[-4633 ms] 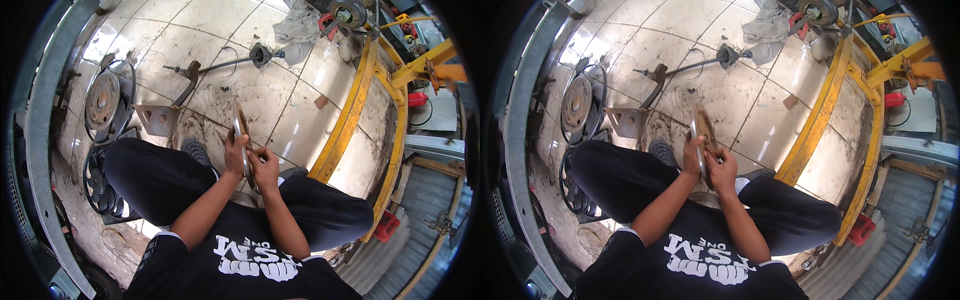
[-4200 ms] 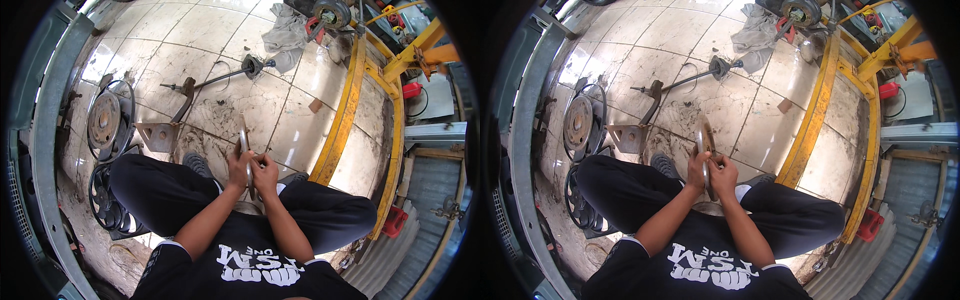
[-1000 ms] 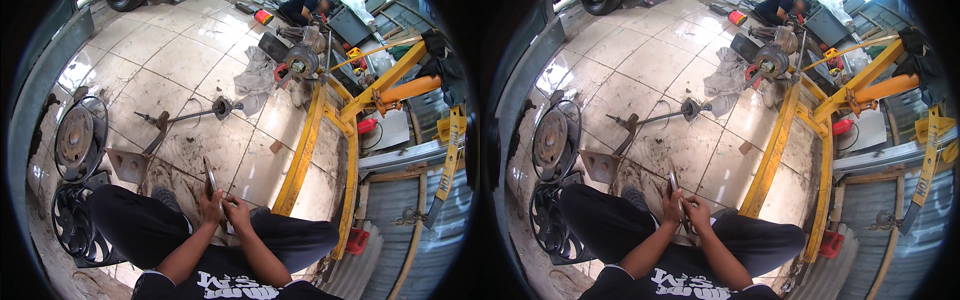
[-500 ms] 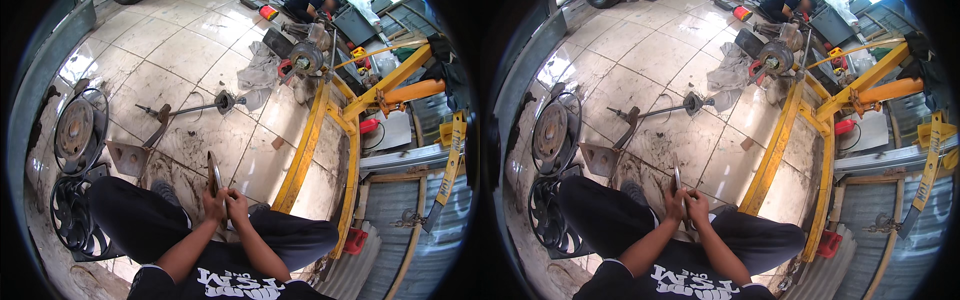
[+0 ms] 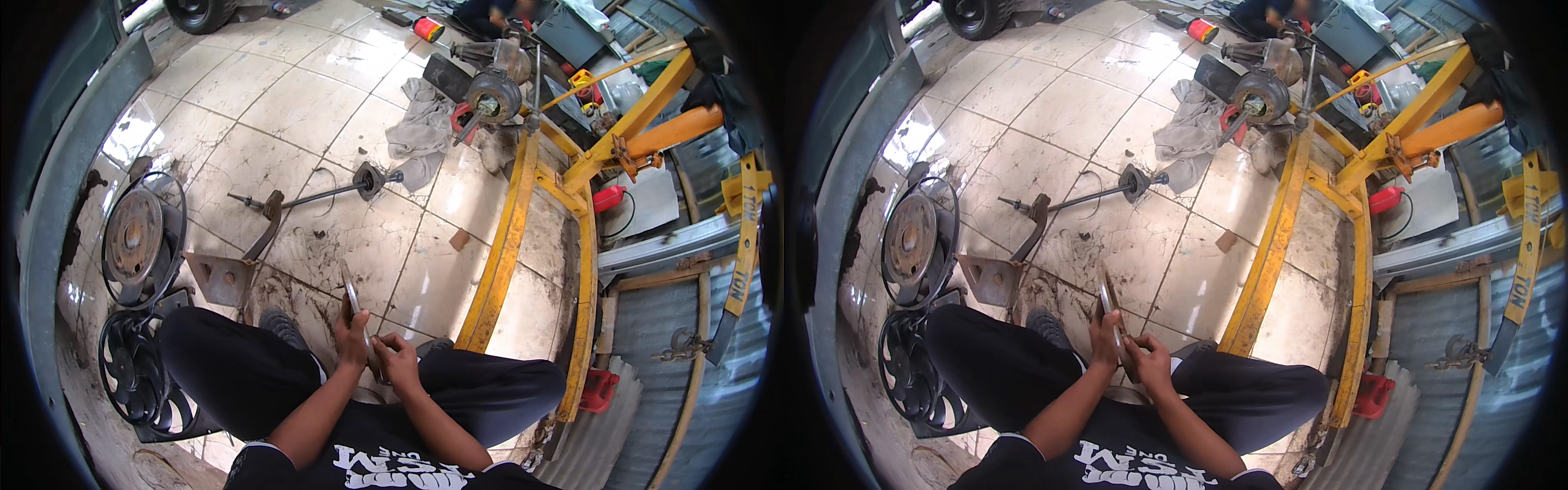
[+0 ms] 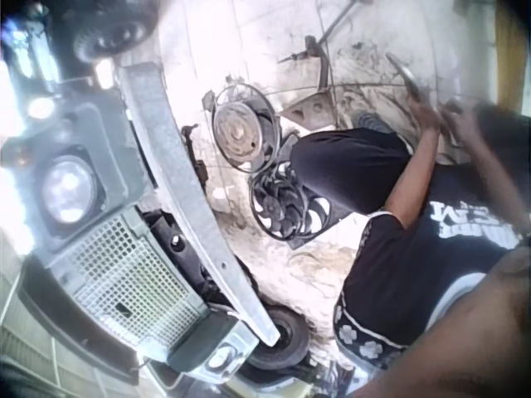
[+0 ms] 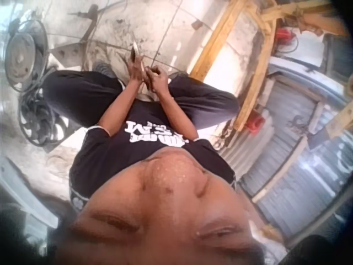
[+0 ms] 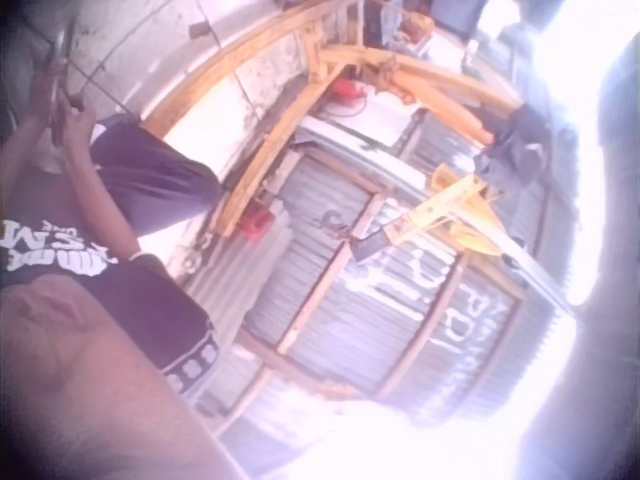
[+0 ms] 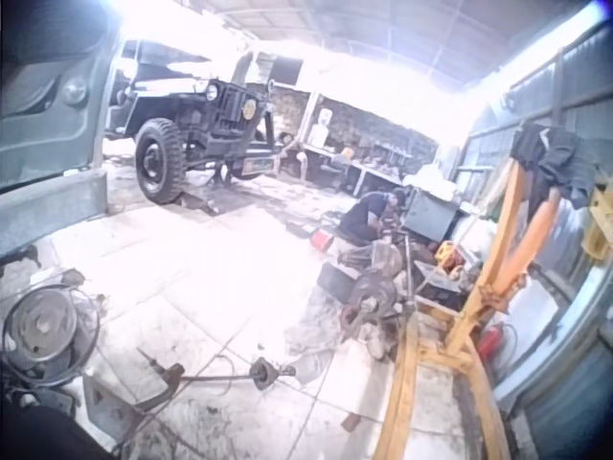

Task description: The person sits on the floor and scrubs the inner surface of a brake drum using a small metal tool. They rotate the drum to access different areas and continue scrubbing the interior surface.

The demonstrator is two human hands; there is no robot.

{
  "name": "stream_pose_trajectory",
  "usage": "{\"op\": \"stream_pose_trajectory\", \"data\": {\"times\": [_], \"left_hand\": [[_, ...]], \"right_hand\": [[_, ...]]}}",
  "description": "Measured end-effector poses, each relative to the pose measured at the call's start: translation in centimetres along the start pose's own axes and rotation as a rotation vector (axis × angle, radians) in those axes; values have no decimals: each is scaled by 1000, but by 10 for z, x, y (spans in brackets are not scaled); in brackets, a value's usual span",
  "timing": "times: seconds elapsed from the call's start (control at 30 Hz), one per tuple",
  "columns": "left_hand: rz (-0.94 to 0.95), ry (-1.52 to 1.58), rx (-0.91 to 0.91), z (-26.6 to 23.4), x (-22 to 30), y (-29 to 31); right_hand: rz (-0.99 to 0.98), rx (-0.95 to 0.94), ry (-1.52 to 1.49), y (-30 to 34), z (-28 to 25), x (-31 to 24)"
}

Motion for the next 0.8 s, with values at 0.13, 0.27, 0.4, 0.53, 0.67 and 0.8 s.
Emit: {"op": "stream_pose_trajectory", "data": {"times": [0.13,0.27,0.4,0.53,0.67,0.8], "left_hand": [[-79,46,-36,3,0,-7],[-11,69,-64,3,-5,-5],[-10,47,-86,-2,-11,1],[-36,50,-97,8,-2,1],[-62,41,-64,3,-9,2],[-26,-11,-116,11,-2,2]], "right_hand": [[-30,27,-40,-12,3,4],[-99,57,95,-33,8,2],[26,34,133,-21,9,-9],[-25,14,79,-12,-1,3],[115,-11,-206,5,3,5],[29,5,-95,-8,-2,18]]}}
Point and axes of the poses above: each hand's wrist, its own y-axis away from the middle knuckle, its own z-axis out of the palm, x = y × z, the point moved 7 cm from there along -y, towards the middle knuckle, and after that the axes turned 7 degrees about -x, right-handed, at the moved point
